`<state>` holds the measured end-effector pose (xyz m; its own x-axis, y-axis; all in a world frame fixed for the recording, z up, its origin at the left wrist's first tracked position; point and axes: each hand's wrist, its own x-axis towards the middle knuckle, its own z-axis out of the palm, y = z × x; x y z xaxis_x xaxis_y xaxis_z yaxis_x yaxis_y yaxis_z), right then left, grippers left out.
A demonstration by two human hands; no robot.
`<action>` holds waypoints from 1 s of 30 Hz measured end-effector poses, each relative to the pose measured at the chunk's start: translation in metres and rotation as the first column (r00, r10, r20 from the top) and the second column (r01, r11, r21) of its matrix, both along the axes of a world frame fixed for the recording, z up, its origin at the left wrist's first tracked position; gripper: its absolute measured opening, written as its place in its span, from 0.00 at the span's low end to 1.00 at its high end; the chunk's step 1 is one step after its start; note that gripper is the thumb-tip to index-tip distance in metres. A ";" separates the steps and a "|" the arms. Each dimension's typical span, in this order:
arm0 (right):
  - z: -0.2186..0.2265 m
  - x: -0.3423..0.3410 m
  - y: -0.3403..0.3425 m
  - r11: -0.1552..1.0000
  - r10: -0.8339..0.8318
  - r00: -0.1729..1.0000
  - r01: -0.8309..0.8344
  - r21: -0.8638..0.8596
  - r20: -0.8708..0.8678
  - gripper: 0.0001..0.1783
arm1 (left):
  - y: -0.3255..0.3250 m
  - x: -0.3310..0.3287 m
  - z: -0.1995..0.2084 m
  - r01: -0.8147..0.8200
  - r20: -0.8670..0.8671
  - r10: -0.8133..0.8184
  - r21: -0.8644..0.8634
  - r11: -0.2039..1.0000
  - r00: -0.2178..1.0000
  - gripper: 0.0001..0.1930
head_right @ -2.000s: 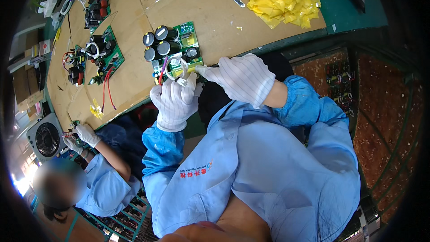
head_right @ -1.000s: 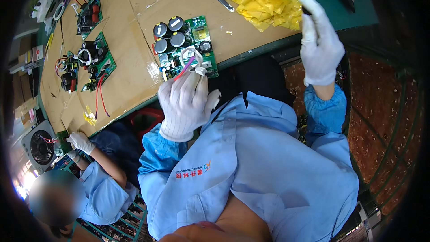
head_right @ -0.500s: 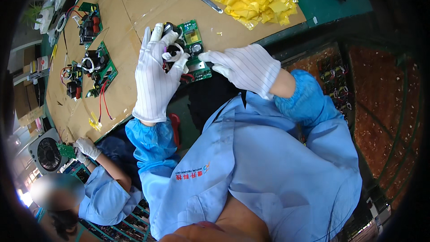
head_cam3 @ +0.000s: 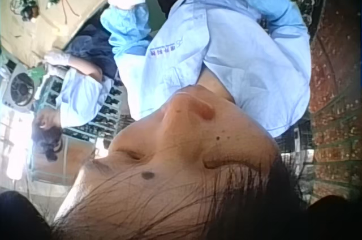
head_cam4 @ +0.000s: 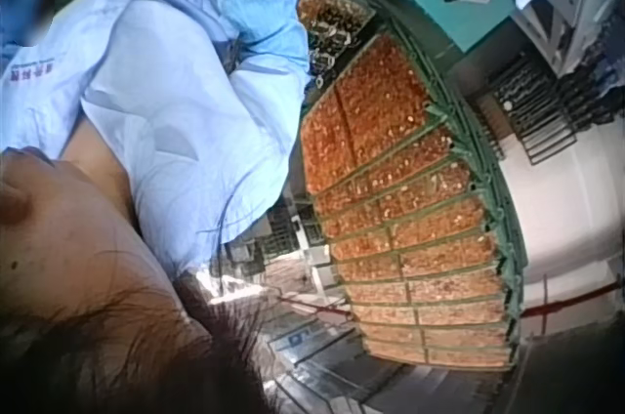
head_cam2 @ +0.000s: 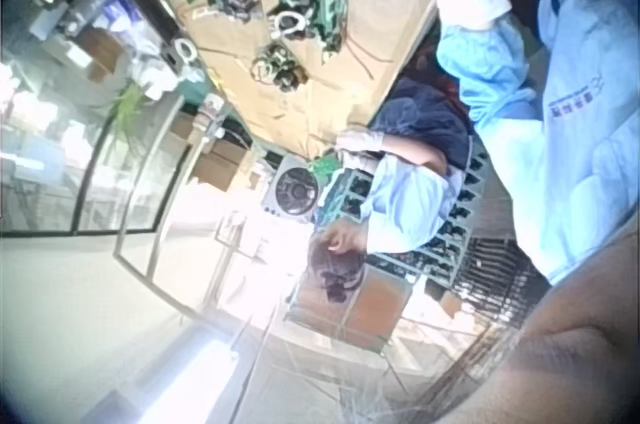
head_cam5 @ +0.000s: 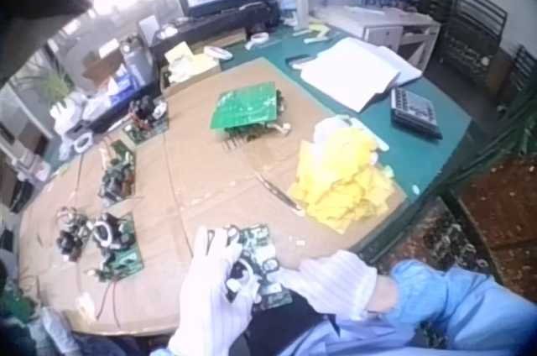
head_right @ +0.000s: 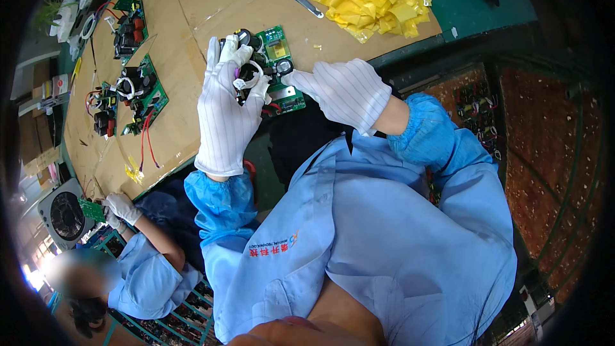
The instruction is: Assembling components and checking a printed circuit board (PCB) at an electronics factory station.
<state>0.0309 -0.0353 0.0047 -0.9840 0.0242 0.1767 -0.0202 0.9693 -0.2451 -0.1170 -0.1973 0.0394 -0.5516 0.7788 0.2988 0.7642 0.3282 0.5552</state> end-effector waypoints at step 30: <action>0.053 0.022 0.029 0.772 -0.420 0.907 0.370 -0.517 0.023 0.18 | 0.061 -0.069 0.002 0.334 0.098 -0.323 -0.405 0.851 0.941 0.18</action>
<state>0.0532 -0.0067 0.0572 -0.8488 0.5158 0.1158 0.2918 0.6398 -0.7110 -0.1863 -0.1364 0.0413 -0.2445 0.9648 -0.0973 0.8555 0.2619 0.4466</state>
